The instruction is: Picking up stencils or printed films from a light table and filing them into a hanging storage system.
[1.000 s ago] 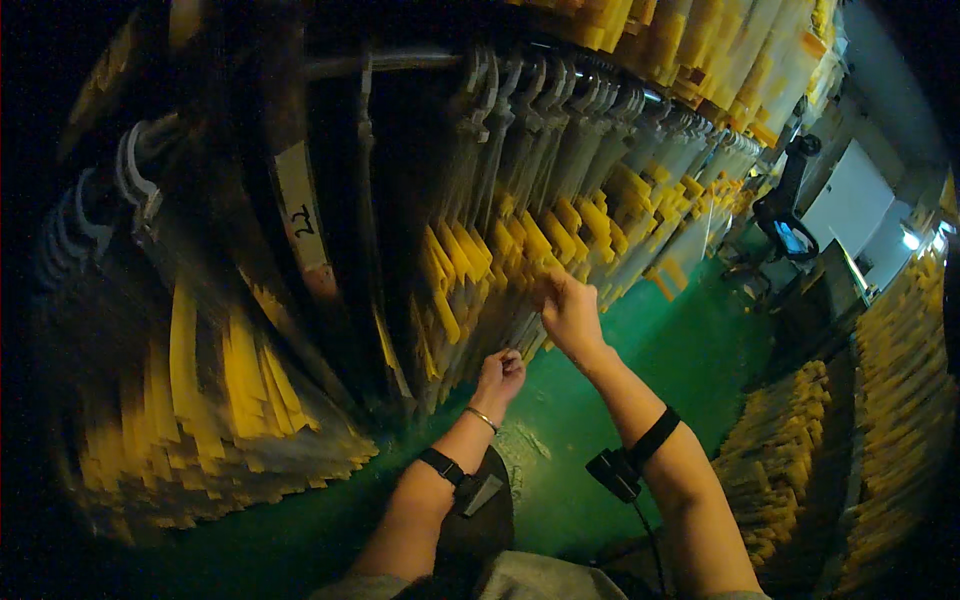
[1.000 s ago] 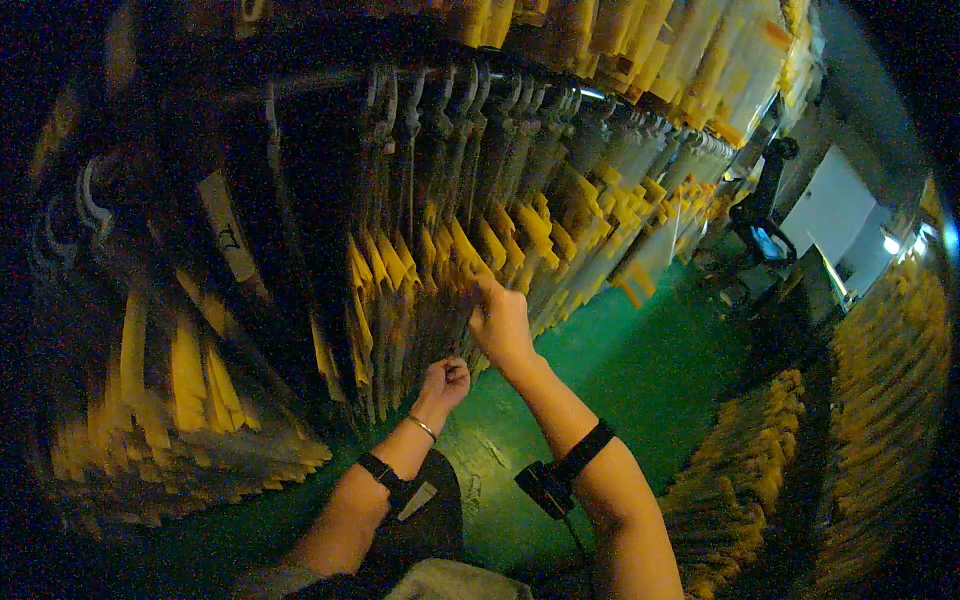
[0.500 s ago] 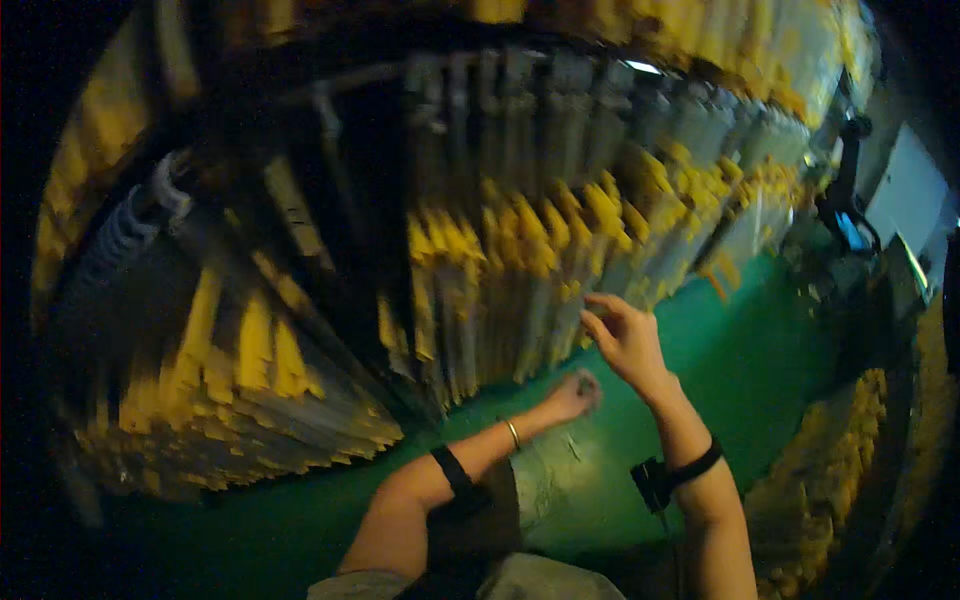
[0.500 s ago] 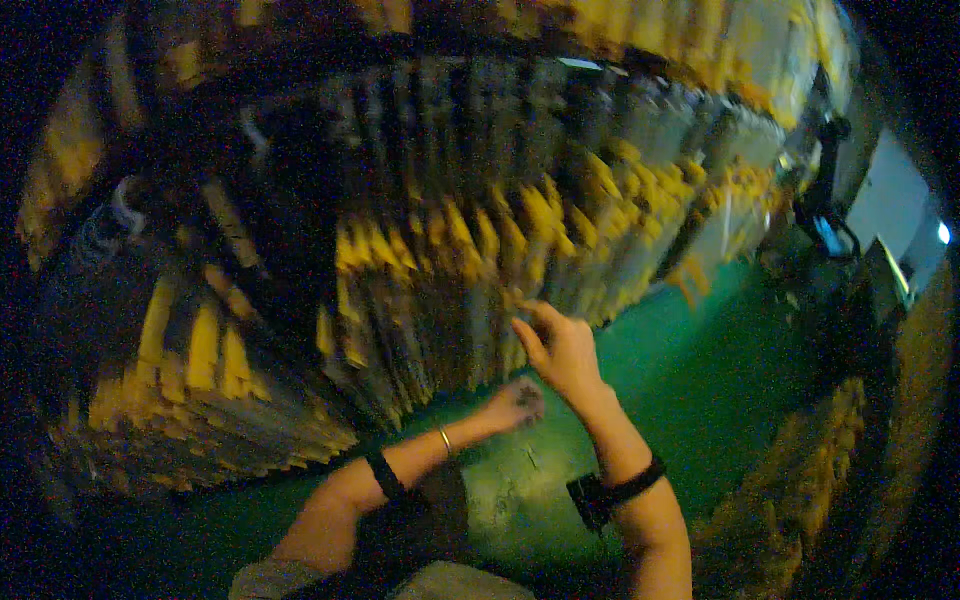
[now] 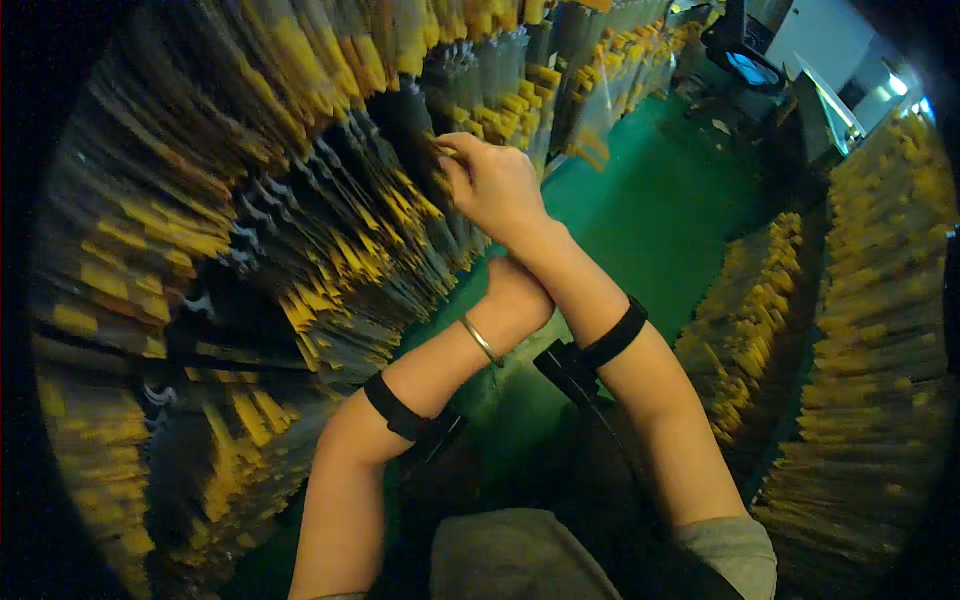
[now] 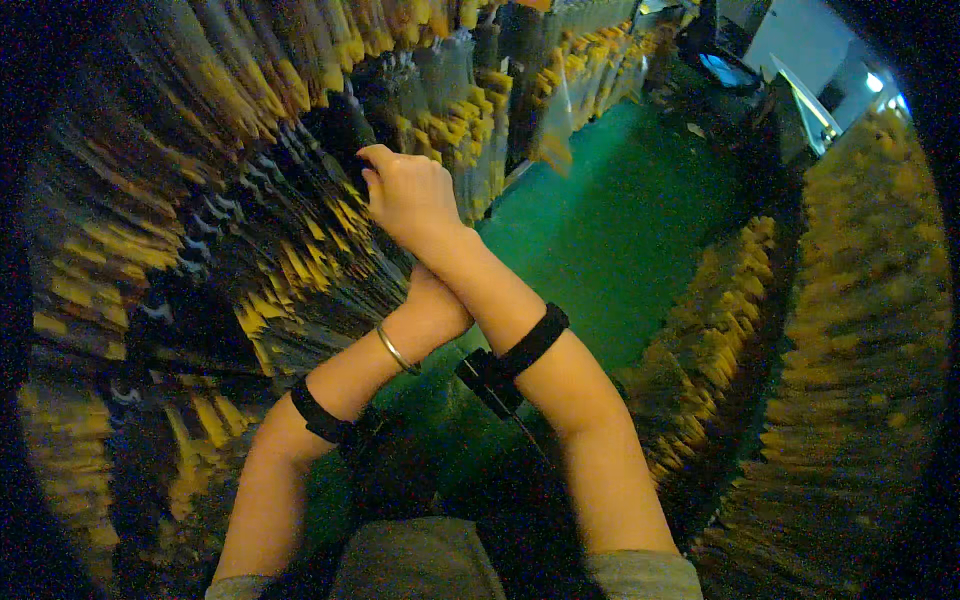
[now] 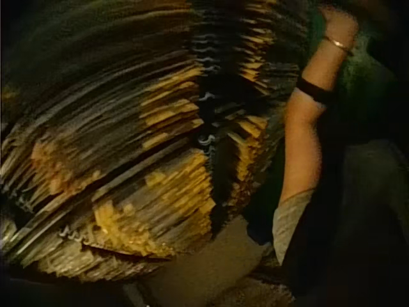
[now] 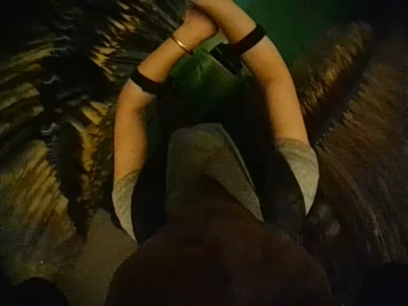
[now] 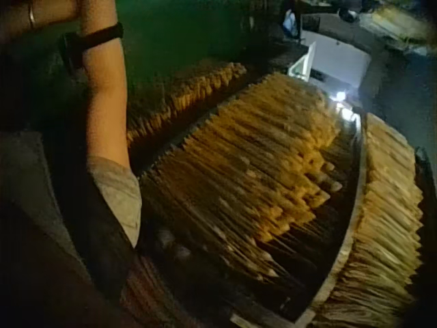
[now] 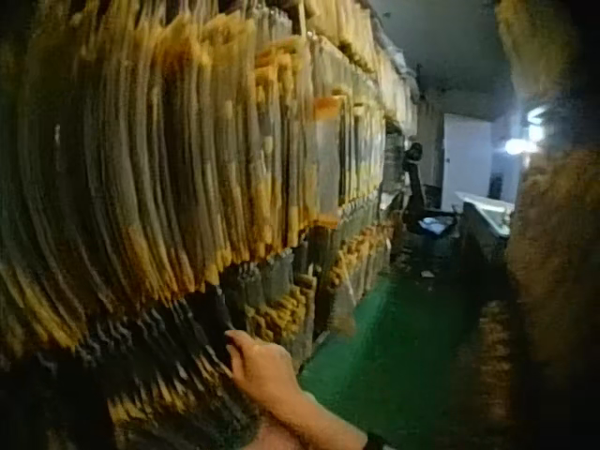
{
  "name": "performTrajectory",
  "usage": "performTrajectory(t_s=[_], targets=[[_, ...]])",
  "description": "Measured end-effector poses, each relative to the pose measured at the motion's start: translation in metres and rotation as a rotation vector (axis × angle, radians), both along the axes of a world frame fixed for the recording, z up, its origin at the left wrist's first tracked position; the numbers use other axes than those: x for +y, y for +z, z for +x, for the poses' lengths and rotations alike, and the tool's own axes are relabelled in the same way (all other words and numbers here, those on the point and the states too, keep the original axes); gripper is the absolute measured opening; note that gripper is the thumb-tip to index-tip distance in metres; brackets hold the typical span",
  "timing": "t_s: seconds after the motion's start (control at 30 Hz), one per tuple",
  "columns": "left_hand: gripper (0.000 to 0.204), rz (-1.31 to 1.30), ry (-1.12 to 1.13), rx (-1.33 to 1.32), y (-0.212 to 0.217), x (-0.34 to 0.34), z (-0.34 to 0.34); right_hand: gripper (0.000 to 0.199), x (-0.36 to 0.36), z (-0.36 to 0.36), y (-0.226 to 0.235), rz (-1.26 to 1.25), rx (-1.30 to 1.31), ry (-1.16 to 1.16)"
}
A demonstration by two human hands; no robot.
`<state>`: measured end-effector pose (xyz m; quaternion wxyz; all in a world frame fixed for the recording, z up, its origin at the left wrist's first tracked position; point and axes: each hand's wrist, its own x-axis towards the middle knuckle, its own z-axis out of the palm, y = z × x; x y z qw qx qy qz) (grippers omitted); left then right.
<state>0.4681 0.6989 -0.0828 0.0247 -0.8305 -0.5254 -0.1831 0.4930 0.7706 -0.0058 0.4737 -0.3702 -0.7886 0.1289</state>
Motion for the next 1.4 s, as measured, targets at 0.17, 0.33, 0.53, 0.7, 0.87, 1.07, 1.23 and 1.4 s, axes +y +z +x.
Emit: performTrajectory(t_s=[0.17,0.33,0.53,0.7,0.87,1.07,1.23,1.4], targets=[[0.032,-0.303,-0.029,0.028,0.082,-0.023,0.008,0.023,0.004,0.006,0.051,0.104,-0.254,-0.156],[0.033,-0.390,-0.172,0.071,0.145,-0.028,0.011,0.027,0.004,0.015,0.120,0.027,-0.433,-0.242],[0.028,-0.157,-0.578,-0.044,0.216,-0.025,0.008,0.020,0.003,0.021,0.220,0.082,-0.409,-0.263],[0.021,-0.255,-0.626,0.103,0.294,-0.039,0.016,0.018,0.003,0.056,0.292,0.124,-0.235,-0.333],[0.025,-0.412,-0.755,0.178,0.274,-0.032,0.007,0.014,-0.022,0.093,0.391,0.267,0.370,-0.141],[0.027,-0.406,-0.678,-0.058,0.331,0.037,0.039,0.017,-0.071,0.193,0.465,0.785,0.849,0.008],[0.029,0.064,-0.565,-0.421,0.397,0.110,0.101,0.009,-0.046,0.274,0.468,0.980,1.061,0.178],[0.033,0.078,-0.621,-0.598,0.450,0.159,0.165,0.007,0.011,0.313,0.476,1.106,1.006,-0.011]])
